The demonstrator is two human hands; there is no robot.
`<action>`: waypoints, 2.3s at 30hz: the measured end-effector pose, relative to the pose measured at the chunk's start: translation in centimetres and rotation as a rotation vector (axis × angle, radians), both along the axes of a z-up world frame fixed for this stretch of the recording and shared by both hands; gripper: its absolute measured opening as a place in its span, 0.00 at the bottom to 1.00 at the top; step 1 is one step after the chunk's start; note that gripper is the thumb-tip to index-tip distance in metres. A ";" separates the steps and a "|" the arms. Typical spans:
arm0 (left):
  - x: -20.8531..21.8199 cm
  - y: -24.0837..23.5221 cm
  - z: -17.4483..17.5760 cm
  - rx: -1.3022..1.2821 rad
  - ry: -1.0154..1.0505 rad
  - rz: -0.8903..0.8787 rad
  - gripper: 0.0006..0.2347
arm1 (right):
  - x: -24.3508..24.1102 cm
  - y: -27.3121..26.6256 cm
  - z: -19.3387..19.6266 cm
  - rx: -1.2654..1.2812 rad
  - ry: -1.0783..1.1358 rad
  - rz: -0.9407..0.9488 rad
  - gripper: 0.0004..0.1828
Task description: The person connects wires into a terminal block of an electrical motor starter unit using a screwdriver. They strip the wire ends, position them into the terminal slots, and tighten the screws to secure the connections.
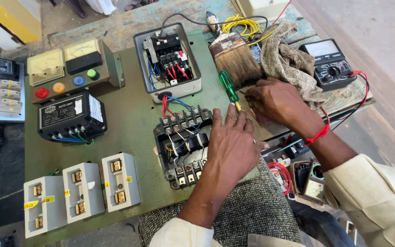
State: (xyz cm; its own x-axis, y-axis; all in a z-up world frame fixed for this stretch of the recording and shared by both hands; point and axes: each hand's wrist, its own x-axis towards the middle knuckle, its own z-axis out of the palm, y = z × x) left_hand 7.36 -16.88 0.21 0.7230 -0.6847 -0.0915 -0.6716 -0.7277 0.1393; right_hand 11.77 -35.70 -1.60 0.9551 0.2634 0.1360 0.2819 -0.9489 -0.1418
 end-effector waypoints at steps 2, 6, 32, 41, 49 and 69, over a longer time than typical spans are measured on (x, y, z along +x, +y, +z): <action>0.0 0.1 -0.1 -0.040 -0.004 0.001 0.29 | 0.1 -0.3 -0.5 0.026 -0.004 0.002 0.13; 0.4 0.7 -0.3 -0.301 -0.036 0.032 0.23 | -0.6 -0.8 -0.4 0.260 -0.118 0.120 0.14; 1.1 1.8 -0.9 -1.221 0.425 0.231 0.08 | -7.3 3.2 -0.3 0.830 -0.243 0.055 0.11; 1.1 1.5 -1.3 -1.259 0.415 0.218 0.06 | -6.8 0.4 -0.1 0.697 -0.226 -0.230 0.14; 0.9 0.2 0.2 -1.111 0.391 0.271 0.06 | -5.4 -4.0 1.6 0.131 -0.333 -0.116 0.22; 6.1 -5.2 -2.0 -0.604 0.281 0.172 0.12 | -5.4 -7.4 -0.5 0.191 -0.369 -0.055 0.19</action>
State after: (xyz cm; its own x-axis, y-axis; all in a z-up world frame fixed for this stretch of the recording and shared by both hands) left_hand 13.44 -22.03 -1.76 0.8305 -0.5526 0.0700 -0.4324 -0.5604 0.7064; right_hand 6.32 -43.14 -2.15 0.8449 0.1500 0.5135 0.2962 -0.9305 -0.2156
